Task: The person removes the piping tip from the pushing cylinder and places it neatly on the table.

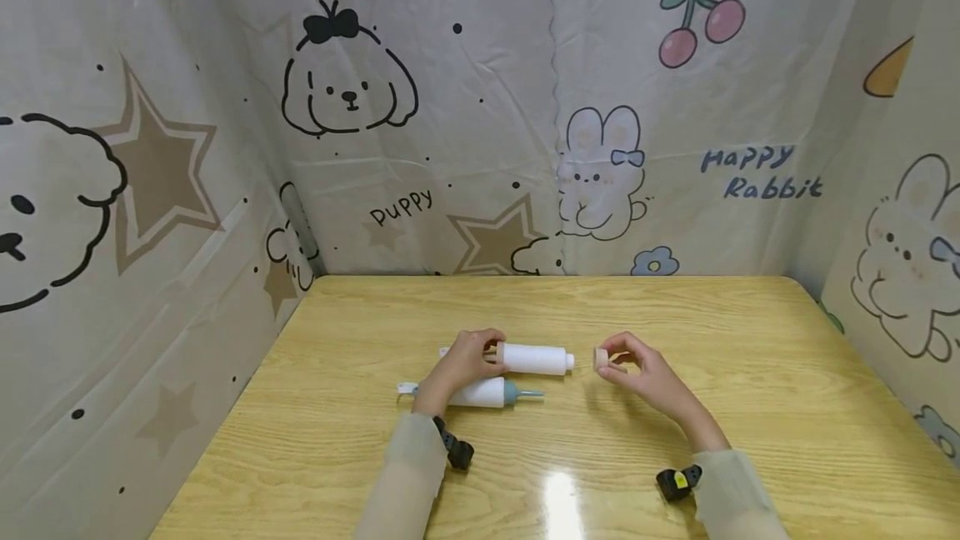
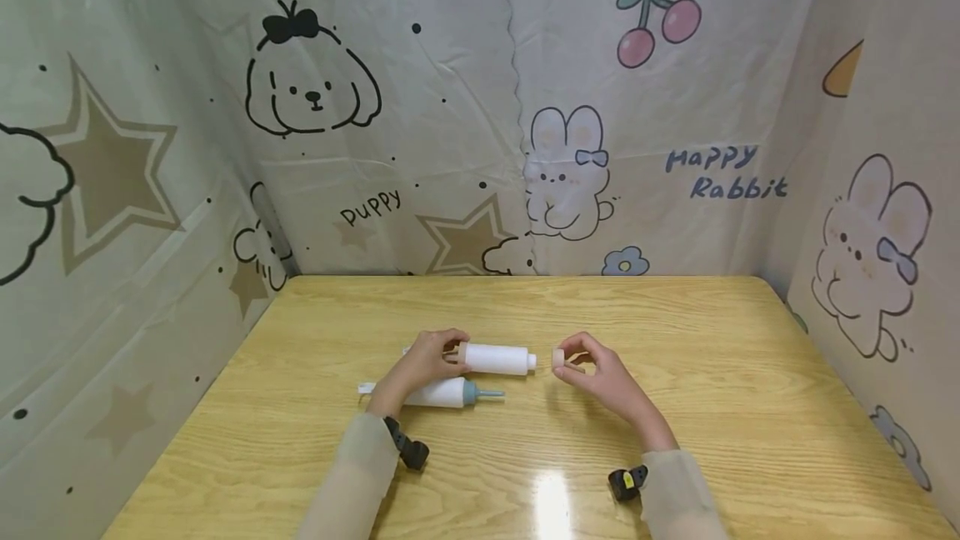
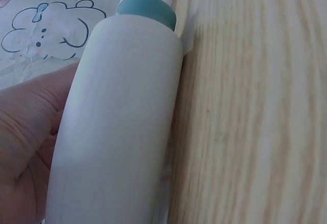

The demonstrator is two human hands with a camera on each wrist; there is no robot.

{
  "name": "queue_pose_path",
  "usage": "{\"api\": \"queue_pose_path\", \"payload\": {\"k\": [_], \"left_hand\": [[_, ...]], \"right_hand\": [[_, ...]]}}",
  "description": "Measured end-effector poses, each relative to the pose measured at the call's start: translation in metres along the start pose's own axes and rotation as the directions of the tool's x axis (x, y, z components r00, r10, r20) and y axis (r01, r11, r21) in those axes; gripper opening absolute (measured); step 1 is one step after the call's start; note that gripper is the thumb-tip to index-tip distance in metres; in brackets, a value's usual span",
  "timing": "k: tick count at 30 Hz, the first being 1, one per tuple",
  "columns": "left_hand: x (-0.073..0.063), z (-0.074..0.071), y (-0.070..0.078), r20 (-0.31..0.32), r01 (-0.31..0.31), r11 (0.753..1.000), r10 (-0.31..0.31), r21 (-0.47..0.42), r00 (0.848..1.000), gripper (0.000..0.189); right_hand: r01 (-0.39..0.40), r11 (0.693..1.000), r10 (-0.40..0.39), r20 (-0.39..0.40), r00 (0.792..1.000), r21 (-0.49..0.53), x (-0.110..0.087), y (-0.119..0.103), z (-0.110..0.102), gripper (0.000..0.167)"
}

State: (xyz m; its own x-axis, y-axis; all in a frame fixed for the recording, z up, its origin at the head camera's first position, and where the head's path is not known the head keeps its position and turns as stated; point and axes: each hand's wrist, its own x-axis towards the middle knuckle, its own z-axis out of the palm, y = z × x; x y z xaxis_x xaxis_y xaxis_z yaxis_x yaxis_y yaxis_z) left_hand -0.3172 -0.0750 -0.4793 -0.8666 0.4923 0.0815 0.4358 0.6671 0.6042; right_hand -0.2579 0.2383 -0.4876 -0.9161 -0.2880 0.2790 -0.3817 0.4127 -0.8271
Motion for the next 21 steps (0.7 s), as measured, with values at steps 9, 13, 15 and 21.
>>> {"api": "queue_pose_path", "payload": {"k": [9,13,15,21], "left_hand": [[0.0,0.001,-0.001,0.009,0.004,1.0,-0.004,0.009,1.0,0.053],[-0.001,0.001,-0.001,0.011,0.015,1.0,-0.015,-0.016,1.0,0.056],[-0.002,0.001,0.001,-0.002,0.022,0.999,-0.022,-0.027,1.0,0.058],[-0.002,0.002,0.01,-0.197,-0.11,0.991,0.092,-0.078,0.976,0.058]], "right_hand": [[0.001,1.0,-0.001,0.004,1.0,0.006,-0.001,0.0,0.0,0.023],[0.002,1.0,-0.002,0.006,1.0,0.004,0.0,-0.001,0.0,0.023],[0.002,1.0,-0.002,0.005,1.0,0.008,0.0,-0.001,0.0,0.022],[0.015,1.0,-0.015,0.01,1.0,0.005,0.0,-0.001,0.0,0.022]]}}
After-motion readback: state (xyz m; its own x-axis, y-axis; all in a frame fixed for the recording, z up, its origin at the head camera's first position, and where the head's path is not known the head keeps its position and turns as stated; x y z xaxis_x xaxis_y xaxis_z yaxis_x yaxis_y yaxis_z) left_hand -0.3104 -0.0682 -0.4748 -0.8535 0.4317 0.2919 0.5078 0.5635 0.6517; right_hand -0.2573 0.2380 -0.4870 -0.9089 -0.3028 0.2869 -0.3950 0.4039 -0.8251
